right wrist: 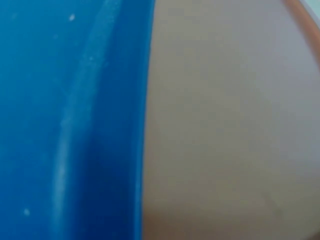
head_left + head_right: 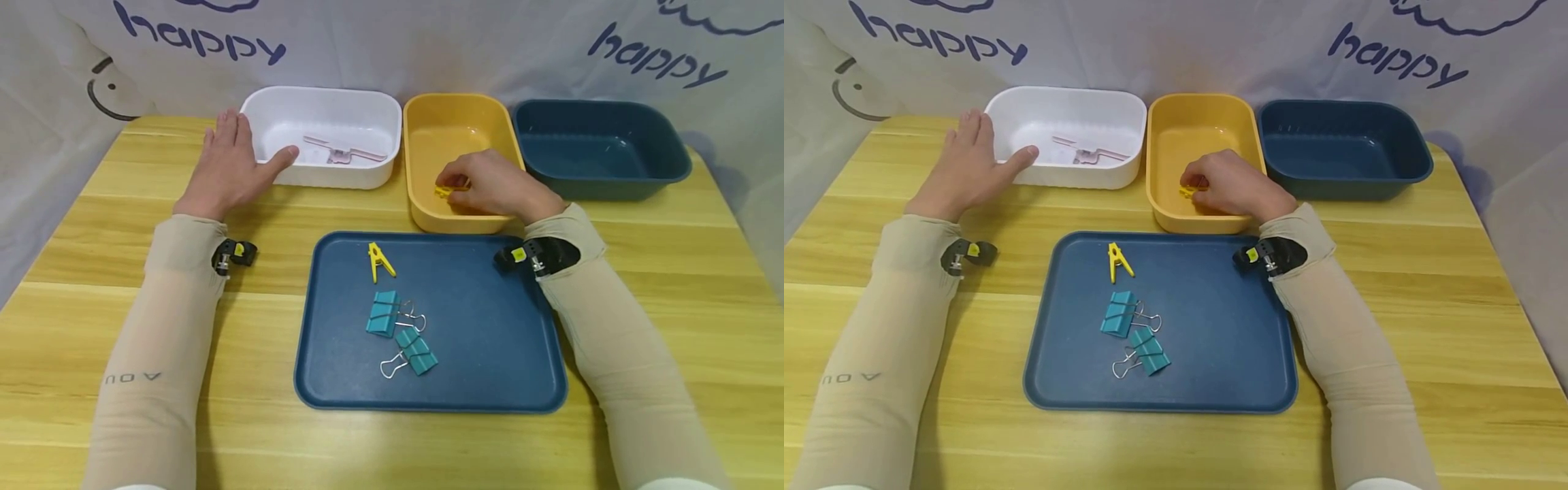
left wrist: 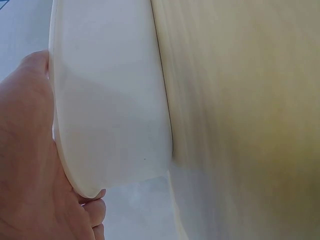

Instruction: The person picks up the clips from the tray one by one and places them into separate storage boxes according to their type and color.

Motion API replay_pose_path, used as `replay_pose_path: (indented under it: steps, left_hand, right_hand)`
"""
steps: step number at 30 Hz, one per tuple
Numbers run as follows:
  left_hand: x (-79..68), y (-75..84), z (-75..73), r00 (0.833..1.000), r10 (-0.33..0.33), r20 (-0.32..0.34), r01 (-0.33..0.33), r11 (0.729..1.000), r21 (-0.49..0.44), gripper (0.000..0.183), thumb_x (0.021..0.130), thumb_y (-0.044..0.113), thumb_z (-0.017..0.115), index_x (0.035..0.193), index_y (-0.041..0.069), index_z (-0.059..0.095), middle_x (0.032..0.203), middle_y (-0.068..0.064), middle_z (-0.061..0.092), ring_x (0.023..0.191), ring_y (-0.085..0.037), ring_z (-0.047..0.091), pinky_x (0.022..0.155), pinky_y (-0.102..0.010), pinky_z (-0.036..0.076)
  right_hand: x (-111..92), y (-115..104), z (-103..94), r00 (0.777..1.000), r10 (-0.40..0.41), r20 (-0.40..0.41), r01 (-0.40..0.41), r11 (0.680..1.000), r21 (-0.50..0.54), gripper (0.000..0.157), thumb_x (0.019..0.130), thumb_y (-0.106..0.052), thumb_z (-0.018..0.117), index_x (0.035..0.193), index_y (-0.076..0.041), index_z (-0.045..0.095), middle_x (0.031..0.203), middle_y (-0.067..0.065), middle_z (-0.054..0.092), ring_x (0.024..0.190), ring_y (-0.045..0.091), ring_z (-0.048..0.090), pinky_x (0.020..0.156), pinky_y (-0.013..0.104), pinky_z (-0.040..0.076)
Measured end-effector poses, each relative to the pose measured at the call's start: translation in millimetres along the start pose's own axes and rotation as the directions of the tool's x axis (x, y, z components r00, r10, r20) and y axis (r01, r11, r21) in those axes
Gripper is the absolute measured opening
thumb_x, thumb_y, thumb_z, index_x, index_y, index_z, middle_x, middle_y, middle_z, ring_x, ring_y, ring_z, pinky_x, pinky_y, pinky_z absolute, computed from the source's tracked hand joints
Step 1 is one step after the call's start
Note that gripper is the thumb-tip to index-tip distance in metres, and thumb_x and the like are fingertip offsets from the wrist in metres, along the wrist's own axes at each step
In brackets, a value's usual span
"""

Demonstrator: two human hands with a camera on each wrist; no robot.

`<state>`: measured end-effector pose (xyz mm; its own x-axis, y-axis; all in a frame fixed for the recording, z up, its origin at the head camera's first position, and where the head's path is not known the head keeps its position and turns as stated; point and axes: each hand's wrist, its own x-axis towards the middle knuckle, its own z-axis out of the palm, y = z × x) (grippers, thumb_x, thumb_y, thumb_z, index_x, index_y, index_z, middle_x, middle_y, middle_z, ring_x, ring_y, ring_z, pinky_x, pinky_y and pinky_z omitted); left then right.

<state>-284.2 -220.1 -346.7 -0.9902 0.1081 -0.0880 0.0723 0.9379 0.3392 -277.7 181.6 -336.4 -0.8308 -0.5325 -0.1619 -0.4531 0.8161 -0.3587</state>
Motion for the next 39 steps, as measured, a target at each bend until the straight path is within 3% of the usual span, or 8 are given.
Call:
replay_pose_path:
  steps: [19,39]
  left_hand:
    - [-1.2,2.1,-1.5,1.0,-0.007,0.014,0.007,1.0,0.004,0.115,0.095,0.082,0.025,0.16,-0.004,-0.016,0.17,-0.02,-0.024,0.16,-0.038,-0.023,0.134,-0.054,-0.013]
    - [-0.9,1.5,-0.4,1.0,0.0,-0.002,0.0,1.0,-0.003,0.115,0.095,0.081,0.027,0.161,-0.004,-0.015,0.171,-0.022,-0.021,0.161,-0.039,-0.02,0.134,-0.054,-0.012]
  right_hand:
    - [-1.1,-0.7,-0.1,1.0,0.012,-0.006,-0.012,0.999,0.035,0.035,0.1,-0.016,0.069,0.133,-0.007,0.069,0.131,0.014,0.071,0.115,0.03,0.061,0.11,0.047,0.053]
    - [-2.6,-2.8,-1.8,0.996,-0.007,-0.091,0.009,1.0,0.022,0.034,0.101,-0.025,0.066,0.129,-0.007,0.071,0.12,0.013,0.075,0.103,0.027,0.062,0.094,0.039,0.054]
